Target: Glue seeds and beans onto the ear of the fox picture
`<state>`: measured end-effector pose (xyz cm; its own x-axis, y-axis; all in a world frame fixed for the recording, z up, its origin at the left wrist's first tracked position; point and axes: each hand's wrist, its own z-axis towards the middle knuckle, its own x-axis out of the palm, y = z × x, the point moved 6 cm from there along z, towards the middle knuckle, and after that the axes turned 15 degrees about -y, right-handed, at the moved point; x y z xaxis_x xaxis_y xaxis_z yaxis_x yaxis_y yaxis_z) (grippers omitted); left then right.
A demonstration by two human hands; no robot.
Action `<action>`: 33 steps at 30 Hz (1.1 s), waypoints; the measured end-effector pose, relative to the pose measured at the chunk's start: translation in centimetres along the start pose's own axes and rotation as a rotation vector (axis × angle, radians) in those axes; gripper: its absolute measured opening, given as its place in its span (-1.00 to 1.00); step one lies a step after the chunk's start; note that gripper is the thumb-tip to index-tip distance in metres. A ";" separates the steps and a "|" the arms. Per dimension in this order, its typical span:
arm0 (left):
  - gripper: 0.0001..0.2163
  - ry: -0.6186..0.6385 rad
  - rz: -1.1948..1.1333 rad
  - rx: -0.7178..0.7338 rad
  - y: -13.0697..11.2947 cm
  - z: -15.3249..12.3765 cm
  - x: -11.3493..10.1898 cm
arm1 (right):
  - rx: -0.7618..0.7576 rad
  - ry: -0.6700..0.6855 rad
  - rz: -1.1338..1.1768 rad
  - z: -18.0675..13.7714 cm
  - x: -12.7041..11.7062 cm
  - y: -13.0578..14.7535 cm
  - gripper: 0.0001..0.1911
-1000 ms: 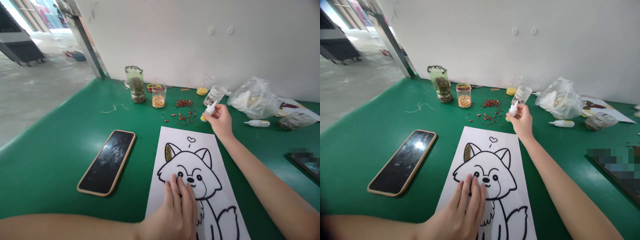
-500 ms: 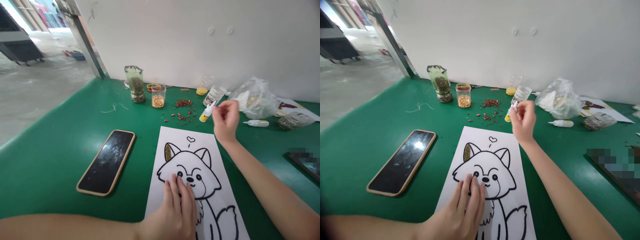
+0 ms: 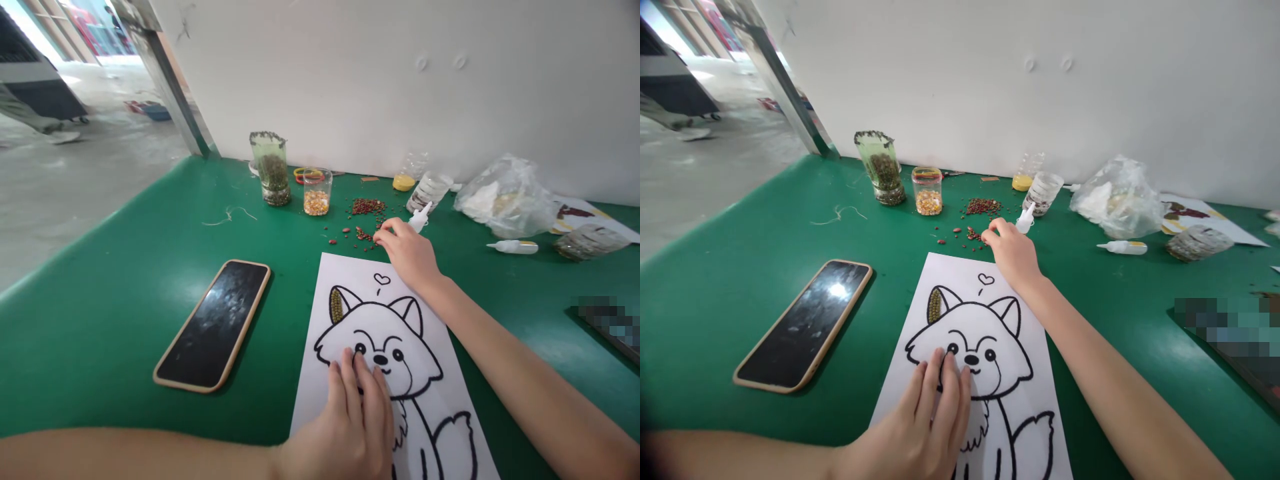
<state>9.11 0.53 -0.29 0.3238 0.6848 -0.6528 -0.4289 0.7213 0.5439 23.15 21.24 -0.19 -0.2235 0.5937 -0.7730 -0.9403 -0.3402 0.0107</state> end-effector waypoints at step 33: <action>-0.63 -0.018 -0.005 -0.019 -0.2 -0.2 0.3 | 0.170 0.356 0.382 -2.7 -1.9 8.2 -0.89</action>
<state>9.13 0.56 -0.71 0.3411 0.6833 -0.6456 -0.4432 0.7225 0.5306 16.60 15.32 -0.33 -0.4841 0.1580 -0.8606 -0.8442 -0.3431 0.4119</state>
